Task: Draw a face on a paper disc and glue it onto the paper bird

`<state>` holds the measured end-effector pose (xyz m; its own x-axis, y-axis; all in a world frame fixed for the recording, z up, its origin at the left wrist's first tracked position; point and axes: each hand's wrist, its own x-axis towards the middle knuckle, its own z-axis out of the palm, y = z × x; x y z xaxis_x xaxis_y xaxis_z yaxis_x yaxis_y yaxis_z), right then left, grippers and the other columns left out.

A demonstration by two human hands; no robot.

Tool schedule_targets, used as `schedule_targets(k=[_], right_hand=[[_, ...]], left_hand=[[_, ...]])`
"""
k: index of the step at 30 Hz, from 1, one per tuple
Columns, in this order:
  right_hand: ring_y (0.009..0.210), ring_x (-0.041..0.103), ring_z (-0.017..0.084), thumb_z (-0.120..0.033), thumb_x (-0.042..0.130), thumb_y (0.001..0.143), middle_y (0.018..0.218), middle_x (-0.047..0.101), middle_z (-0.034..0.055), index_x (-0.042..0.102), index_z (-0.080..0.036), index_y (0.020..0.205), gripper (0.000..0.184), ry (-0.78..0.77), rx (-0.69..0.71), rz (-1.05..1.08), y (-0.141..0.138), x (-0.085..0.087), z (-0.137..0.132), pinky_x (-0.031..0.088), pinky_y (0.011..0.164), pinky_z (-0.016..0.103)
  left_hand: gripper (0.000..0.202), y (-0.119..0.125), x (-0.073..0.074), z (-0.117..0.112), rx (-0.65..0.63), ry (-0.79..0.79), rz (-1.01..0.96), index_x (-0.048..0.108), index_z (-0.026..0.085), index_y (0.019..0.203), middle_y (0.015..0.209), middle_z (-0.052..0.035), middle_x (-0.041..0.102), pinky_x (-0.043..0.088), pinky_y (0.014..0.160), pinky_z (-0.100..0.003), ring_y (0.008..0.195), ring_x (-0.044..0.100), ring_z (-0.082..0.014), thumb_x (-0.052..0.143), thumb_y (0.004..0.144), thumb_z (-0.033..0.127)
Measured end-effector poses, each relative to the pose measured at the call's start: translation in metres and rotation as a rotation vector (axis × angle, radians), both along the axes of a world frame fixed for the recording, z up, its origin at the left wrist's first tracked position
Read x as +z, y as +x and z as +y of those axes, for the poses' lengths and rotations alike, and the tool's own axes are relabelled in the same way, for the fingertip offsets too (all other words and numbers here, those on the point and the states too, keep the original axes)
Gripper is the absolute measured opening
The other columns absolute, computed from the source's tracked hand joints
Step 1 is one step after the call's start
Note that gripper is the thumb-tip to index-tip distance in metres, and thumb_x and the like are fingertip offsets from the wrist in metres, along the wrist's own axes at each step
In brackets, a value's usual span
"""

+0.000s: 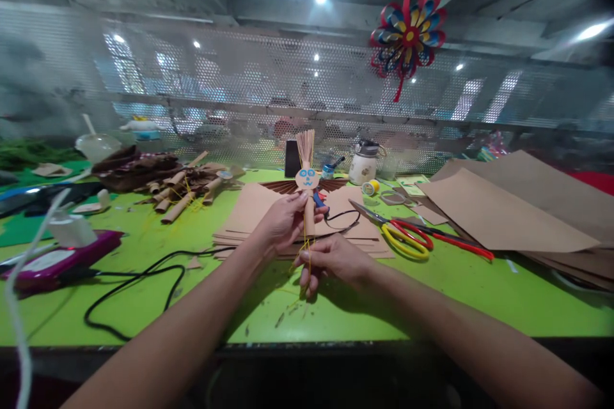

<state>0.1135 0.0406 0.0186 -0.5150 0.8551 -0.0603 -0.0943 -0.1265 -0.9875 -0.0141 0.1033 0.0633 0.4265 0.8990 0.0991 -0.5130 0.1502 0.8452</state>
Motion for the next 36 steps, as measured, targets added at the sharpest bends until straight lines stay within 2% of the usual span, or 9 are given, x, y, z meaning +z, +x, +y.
schedule_targets(k=[6,11,15,22,26,31,36], right_hand=[[0.047,0.064,0.014,-0.05,0.075,0.069,0.061,0.069,0.0065,0.069,-0.007,0.079,0.045,0.008,0.019,0.037,0.002,0.0007,-0.0019,0.053,0.053,0.029],[0.046,0.062,0.01,-0.046,0.075,0.07,0.065,0.07,0.0078,0.07,-0.006,0.077,0.041,-0.016,-0.004,0.009,0.004,0.0009,-0.0013,0.049,0.047,0.021],[0.041,0.058,0.009,-0.045,0.078,0.065,0.069,0.07,0.008,0.069,-0.006,0.074,0.041,-0.062,-0.002,0.002,0.0045,-0.0013,0.0011,0.054,0.045,0.026],[0.036,0.054,0.007,-0.041,0.076,0.068,0.069,0.071,0.008,0.07,-0.006,0.074,0.036,-0.077,0.009,-0.005,0.0053,-0.0033,0.0026,0.053,0.039,0.023],[0.035,0.054,0.007,-0.041,0.078,0.064,0.067,0.07,0.0078,0.069,-0.005,0.072,0.037,-0.09,0.004,0.005,0.0038,-0.0038,0.0034,0.053,0.038,0.023],[0.034,0.052,0.007,-0.042,0.077,0.064,0.066,0.07,0.0071,0.07,-0.005,0.073,0.038,-0.062,0.007,0.005,0.0026,-0.0072,0.0064,0.053,0.037,0.023],[0.035,0.052,0.007,-0.044,0.077,0.063,0.064,0.068,0.0047,0.069,-0.006,0.075,0.04,-0.048,0.022,-0.019,0.0043,-0.0058,0.0065,0.053,0.037,0.025]], left_hand=[[0.021,-0.0008,0.0042,-0.0018,0.01,0.003,-0.01,0.063,0.006,0.087,0.077,-0.0118,0.069,0.057,0.059,-0.023,0.066,0.069,-0.0171,0.043,0.092,0.005],[0.022,-0.001,0.0036,-0.001,0.001,0.001,-0.007,0.063,0.006,0.09,0.077,-0.0116,0.068,0.058,0.059,-0.024,0.068,0.069,-0.0182,0.041,0.093,0.005],[0.021,-0.0007,0.0005,-0.0001,-0.013,0.007,0.013,0.064,0.005,0.091,0.077,-0.0118,0.067,0.058,0.058,-0.025,0.067,0.069,-0.0189,0.043,0.093,0.005],[0.02,0.0,0.0004,-0.0028,-0.02,0.011,0.028,0.064,0.005,0.087,0.079,-0.0117,0.067,0.057,0.058,-0.022,0.068,0.068,-0.0174,0.045,0.092,0.005],[0.02,0.0011,0.0,-0.0046,-0.022,0.002,0.025,0.065,0.007,0.092,0.083,-0.0109,0.067,0.056,0.057,-0.021,0.07,0.067,-0.0163,0.045,0.093,0.007],[0.021,0.0022,-0.0004,-0.0059,-0.043,-0.014,0.029,0.064,0.006,0.09,0.073,-0.0088,0.064,0.051,0.051,-0.015,0.06,0.061,-0.0109,0.043,0.093,0.008],[0.023,0.0048,0.0005,-0.0071,-0.072,-0.087,0.044,0.062,0.005,0.077,0.064,-0.006,0.058,0.043,0.04,-0.013,0.046,0.051,-0.0068,0.046,0.091,0.012]])
